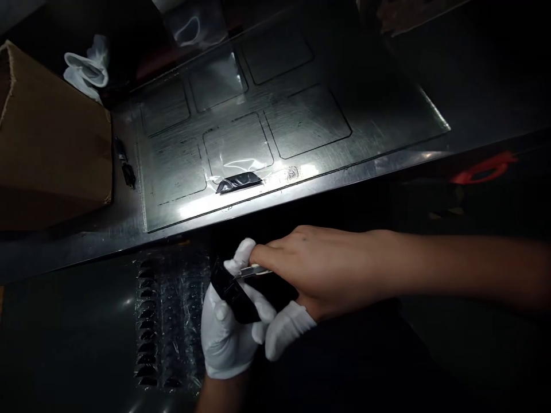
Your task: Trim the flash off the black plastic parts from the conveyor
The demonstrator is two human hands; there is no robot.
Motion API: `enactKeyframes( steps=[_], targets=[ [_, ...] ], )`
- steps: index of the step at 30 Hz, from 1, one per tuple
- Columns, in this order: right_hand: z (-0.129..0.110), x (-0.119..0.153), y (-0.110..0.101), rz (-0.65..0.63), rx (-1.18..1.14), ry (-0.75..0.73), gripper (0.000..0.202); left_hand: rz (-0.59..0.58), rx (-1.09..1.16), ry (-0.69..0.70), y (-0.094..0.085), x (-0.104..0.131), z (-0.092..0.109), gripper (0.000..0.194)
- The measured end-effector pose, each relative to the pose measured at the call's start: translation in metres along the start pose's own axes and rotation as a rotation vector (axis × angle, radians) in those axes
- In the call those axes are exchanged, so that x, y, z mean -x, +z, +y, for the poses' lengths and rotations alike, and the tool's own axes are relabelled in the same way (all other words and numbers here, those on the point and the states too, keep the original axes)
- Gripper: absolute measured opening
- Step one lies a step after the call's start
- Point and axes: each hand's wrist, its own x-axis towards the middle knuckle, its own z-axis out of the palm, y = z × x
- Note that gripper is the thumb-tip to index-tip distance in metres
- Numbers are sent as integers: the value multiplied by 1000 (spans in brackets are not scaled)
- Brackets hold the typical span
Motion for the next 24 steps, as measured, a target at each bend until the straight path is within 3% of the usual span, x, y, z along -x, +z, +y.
enactKeyframes(
  steps=[9,16,20,24],
  targets=[
    [-1,-1,5,6,161,40,45,39,5,6,10,-6,5,57],
    [0,-1,7,49,215,33,45,52,11,-45,12,-6,11,64],
    [1,-2,7,25,215,40,33,69,-19,-35,12,-7,11,61],
    [1,-1,7,28,226,39,33,57,-60,4,12,-8,10,56]
  ],
)
